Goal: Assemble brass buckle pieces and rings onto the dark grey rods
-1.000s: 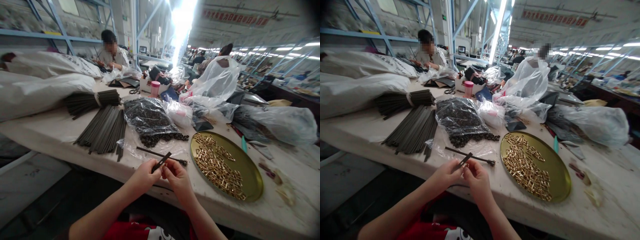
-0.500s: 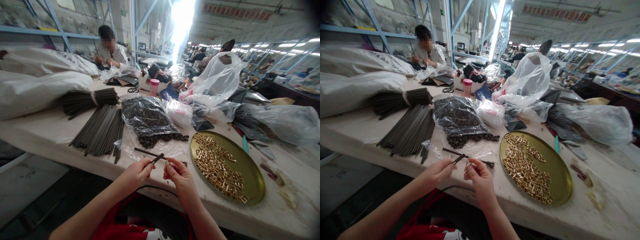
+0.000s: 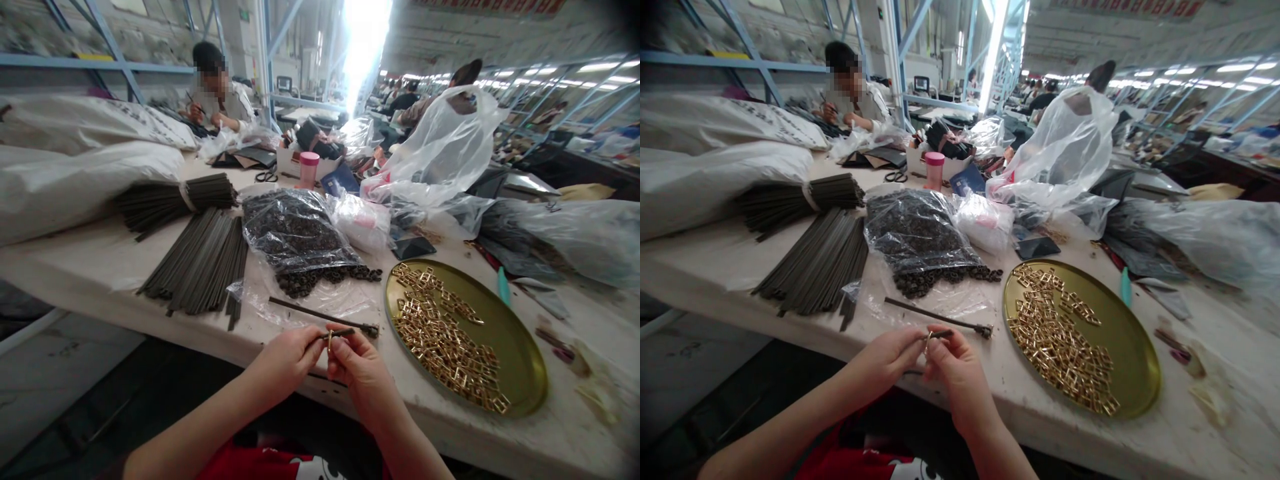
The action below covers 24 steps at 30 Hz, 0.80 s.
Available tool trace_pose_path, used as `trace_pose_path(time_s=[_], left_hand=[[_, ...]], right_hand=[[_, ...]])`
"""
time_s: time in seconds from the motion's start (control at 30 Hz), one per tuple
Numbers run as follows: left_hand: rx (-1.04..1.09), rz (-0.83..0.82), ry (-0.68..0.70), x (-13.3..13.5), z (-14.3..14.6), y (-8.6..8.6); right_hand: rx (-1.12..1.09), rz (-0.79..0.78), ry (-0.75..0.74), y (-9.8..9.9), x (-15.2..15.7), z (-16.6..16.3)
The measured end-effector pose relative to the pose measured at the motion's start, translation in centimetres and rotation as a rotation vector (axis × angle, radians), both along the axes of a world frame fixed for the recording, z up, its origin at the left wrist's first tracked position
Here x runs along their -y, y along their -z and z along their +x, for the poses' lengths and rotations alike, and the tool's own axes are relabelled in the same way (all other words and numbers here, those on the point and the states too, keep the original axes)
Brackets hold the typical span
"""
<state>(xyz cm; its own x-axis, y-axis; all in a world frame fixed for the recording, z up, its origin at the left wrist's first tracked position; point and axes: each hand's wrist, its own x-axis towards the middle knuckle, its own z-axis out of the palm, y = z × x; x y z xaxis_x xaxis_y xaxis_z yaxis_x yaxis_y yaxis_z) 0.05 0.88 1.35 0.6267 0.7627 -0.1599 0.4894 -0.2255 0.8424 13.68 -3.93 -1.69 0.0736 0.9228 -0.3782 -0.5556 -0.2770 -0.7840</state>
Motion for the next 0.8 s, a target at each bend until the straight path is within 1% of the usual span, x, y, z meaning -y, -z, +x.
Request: trace_pose_path(time_s=[0.07,0.13,0.27,0.4,0.57,0.73,0.8], left_hand=[[0.073,-0.057,-0.024,0.0,0.6,-0.1],[0.127,-0.137,-0.013,0.1,0.9,-0.2],[0.131,-0.209,0.043,0.4,0.8,-0.5],[0.150,-0.202,0.053,0.8,0.4,-0.6],[0.141,-0.171,0.038,1.4,0.5,0.1],[0.087,-0.111,-0.068,1.7,0.8,1.3],[0.062,-0.124,-0.088,1.7,0.8,1.6]], right_hand=[[0.059,0.033,-0.004,0.3,0.2,-0.2],[0.114,0.059,0.014,0.5,0.4,-0.3],[0.165,0.073,0.035,0.5,0.7,-0.3],[0.187,0.076,0.040,0.1,0.9,-0.5],[0.204,0.060,0.028,0.3,1.3,-0.7],[0.255,0.067,0.037,0.9,1.9,-0.5],[0.263,0.078,0.027,1.1,2.1,-0.3]])
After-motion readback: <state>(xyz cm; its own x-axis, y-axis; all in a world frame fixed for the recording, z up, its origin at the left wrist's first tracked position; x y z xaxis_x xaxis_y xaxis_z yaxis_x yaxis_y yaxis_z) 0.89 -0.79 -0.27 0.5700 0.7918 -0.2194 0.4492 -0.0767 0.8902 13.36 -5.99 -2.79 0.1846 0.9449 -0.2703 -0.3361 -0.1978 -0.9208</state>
